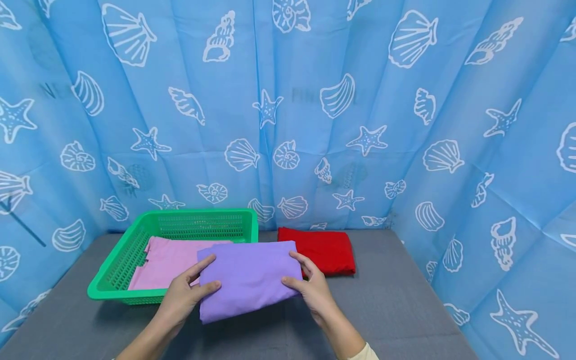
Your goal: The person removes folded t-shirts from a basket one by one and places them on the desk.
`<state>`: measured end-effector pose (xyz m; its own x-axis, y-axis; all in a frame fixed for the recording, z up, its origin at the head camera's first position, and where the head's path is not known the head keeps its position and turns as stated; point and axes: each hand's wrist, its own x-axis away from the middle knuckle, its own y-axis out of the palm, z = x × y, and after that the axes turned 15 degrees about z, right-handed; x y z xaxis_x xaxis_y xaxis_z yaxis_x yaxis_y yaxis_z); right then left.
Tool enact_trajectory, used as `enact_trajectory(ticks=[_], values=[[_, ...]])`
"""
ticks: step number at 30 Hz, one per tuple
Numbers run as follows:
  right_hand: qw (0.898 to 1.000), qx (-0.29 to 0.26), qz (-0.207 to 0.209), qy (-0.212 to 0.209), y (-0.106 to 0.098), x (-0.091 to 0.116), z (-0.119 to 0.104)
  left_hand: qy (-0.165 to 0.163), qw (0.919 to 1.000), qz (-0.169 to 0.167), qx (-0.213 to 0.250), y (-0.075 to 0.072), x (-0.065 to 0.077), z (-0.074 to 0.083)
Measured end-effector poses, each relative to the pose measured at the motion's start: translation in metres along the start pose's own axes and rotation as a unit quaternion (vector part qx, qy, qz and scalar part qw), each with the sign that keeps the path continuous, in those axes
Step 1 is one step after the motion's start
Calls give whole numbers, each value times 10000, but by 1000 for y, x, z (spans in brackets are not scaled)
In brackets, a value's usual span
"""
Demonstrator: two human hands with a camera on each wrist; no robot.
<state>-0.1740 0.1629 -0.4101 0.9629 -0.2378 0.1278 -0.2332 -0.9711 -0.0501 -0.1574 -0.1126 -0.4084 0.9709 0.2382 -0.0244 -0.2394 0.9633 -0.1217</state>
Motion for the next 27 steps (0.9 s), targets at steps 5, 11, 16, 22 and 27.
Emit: enact_trajectory(ticks=[5,11,16,22,27], values=[[10000,-29,62,-18,-10,1,1,-67,9996,-186,213,10,2,2],[9999,-90,59,-121,-23,0,2,-114,9986,-368,375,20,5,4],[9998,-39,100,-159,-33,2,3,-111,9978,-482,440,28,9,5],[9998,40,161,-139,-49,4,6,-88,9959,-750,504,40,15,6],[9996,128,251,-53,-64,5,11,-84,9949,-878,488,52,19,4]])
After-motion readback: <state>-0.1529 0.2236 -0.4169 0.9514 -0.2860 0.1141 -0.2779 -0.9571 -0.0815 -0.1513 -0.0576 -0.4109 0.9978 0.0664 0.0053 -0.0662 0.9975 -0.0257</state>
